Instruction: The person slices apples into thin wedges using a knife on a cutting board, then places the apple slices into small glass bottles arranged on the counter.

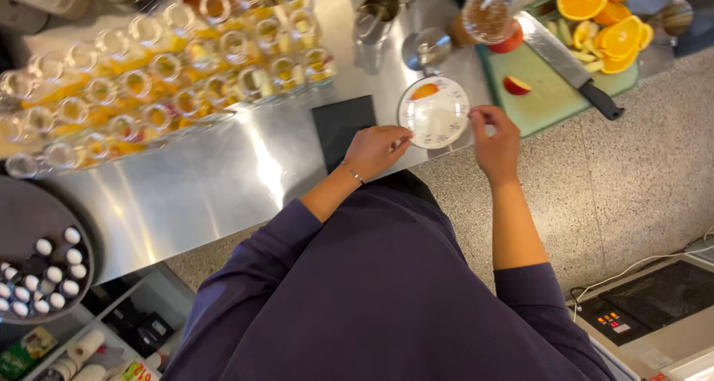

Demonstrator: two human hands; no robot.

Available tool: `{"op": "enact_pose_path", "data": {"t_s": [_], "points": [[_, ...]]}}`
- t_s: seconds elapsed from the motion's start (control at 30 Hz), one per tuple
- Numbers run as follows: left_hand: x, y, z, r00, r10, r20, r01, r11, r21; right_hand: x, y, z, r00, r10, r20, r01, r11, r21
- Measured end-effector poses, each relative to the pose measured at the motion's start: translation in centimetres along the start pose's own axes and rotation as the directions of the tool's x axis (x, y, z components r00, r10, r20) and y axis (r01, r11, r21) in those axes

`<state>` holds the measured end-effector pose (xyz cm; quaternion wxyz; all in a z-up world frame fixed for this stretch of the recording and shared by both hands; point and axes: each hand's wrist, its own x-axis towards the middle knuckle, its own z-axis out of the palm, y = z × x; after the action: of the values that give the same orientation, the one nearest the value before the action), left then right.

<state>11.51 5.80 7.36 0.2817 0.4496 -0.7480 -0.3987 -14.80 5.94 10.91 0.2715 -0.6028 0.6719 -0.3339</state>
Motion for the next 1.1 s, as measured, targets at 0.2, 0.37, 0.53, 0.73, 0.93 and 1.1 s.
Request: {"op": "enact_pose_path", "data": {"t_s": [0.2,0.37,0.53,0.73,0.93,1.1], "points": [[5.3,-0.5,5.9,0.992,-0.122,0.029,0.111,0.962,0.248,1.9,6.0,-2.6,0.994,-0.082,-0.073,0.059,0.96,-0.273],[7.4,-0.8,6.6,0.987,0.041,-0.158,0.015,0.939,0.342,4.5,11.7,-4.9,0.983,-0.164,-0.076,0.117,0.898,-0.424],[8.4,-0.8,7.1,0.996,-0.022,-0.083,0.053,0.918,0.393,5.8,14.7,-5.4,0.996,-0.085,0.0,0.075,0.883,-0.463],[8.9,-1.4,8.3,0.997,0.026,-0.07,0.013,0.86,0.511,6.2,14.9,-6.5,0.958,-0.279,0.061,0.275,0.847,-0.455],[8.7,-1.6,9.3,0.994,0.07,-0.087,-0.028,0.908,0.418,6.7,15.1,-6.7,0.966,-0.25,0.066,0.257,0.901,-0.35],[8.0,-2.5,9.9,0.997,0.023,-0.068,0.0,0.95,0.311,7.0,15.6,-6.4,0.936,-0.349,0.052,0.343,0.864,-0.369]]}}
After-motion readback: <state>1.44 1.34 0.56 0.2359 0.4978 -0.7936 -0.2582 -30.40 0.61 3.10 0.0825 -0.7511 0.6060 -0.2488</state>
